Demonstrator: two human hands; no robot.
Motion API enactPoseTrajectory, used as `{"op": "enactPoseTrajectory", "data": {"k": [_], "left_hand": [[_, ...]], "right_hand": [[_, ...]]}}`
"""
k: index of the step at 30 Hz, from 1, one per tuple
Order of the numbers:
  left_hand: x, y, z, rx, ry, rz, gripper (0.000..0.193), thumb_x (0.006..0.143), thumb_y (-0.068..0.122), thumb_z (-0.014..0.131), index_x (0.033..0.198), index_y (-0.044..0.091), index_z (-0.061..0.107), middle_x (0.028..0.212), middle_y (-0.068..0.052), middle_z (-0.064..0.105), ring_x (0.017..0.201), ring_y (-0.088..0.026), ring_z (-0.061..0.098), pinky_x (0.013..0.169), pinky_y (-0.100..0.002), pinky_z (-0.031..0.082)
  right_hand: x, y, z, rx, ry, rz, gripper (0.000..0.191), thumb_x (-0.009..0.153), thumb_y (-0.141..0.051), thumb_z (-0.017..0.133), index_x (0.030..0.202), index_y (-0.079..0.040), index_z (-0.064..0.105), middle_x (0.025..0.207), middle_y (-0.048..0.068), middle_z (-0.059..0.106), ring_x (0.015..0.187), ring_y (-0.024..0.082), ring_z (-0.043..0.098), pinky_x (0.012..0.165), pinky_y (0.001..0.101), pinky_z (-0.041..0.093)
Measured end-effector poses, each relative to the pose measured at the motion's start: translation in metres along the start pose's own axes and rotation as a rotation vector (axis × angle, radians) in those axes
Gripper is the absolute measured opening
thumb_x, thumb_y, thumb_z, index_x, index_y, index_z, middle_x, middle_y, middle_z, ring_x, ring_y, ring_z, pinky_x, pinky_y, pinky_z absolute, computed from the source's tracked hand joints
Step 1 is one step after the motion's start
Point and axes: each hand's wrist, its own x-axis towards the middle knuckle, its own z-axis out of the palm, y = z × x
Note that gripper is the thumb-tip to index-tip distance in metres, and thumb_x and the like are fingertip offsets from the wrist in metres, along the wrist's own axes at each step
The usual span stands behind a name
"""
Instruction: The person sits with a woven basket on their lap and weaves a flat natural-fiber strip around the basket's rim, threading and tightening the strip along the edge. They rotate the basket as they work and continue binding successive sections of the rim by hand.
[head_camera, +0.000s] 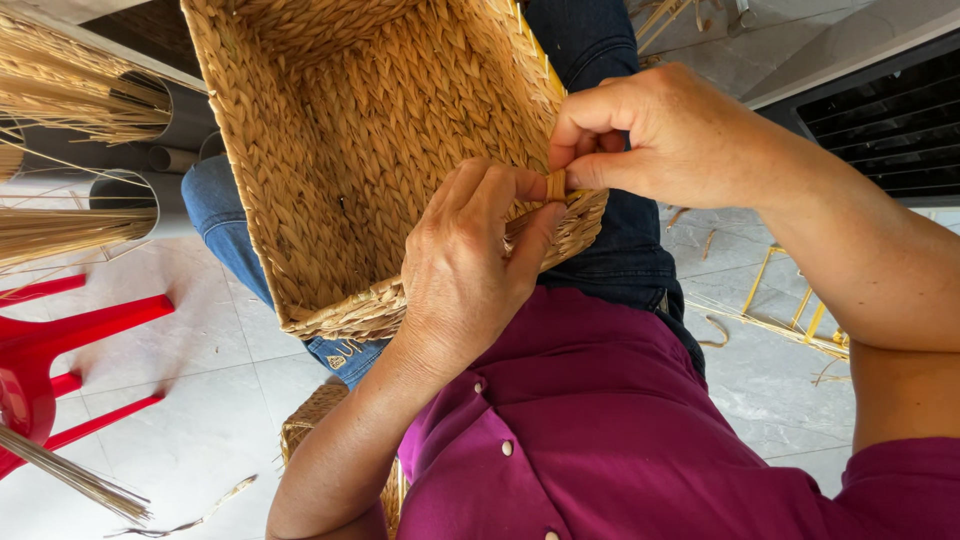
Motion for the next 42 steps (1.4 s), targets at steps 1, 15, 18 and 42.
{"op": "enactPoseTrajectory", "data": {"k": [1, 15, 18, 42], "left_hand": [[0.000, 0.000, -0.001, 0.000, 0.001, 0.003, 0.017, 0.092, 0.014, 0.079, 0.100, 0.006, 0.066, 0.095, -0.010, 0.064, 0.093, -0.031, 0.068, 0.077, -0.043, 0.054], [0.019, -0.008, 0.001, -0.045, -0.228, -0.243, 0.023, 0.097, 0.033, 0.065, 0.095, 0.011, 0.072, 0.089, -0.011, 0.076, 0.085, -0.034, 0.074, 0.070, -0.047, 0.055], [0.022, -0.011, 0.003, -0.057, -0.287, -0.299, 0.025, 0.096, 0.034, 0.063, 0.095, 0.011, 0.073, 0.089, -0.012, 0.077, 0.086, -0.035, 0.074, 0.073, -0.047, 0.056], [0.005, -0.009, -0.007, -0.049, -0.106, 0.133, 0.017, 0.091, 0.010, 0.078, 0.103, 0.008, 0.067, 0.095, -0.006, 0.067, 0.094, -0.030, 0.066, 0.080, -0.042, 0.054]], "right_hand": [[0.000, 0.002, 0.001, -0.014, -0.014, 0.001, 0.012, 0.085, -0.017, 0.078, 0.095, -0.012, 0.075, 0.073, 0.003, 0.068, 0.063, 0.012, 0.066, 0.057, 0.0304, 0.051], [-0.043, -0.022, 0.019, -0.318, 0.409, -0.389, 0.026, 0.083, -0.013, 0.089, 0.101, -0.010, 0.071, 0.101, 0.005, 0.064, 0.089, 0.025, 0.060, 0.081, 0.0411, 0.047], [-0.043, -0.014, 0.046, -0.378, 0.532, -0.417, 0.027, 0.086, -0.015, 0.092, 0.104, -0.011, 0.072, 0.105, 0.003, 0.062, 0.090, 0.024, 0.059, 0.082, 0.0401, 0.046], [-0.050, 0.015, 0.056, -0.015, 0.583, -0.526, 0.018, 0.090, -0.005, 0.085, 0.103, -0.003, 0.073, 0.104, 0.012, 0.071, 0.090, 0.019, 0.067, 0.076, 0.0304, 0.053]]}}
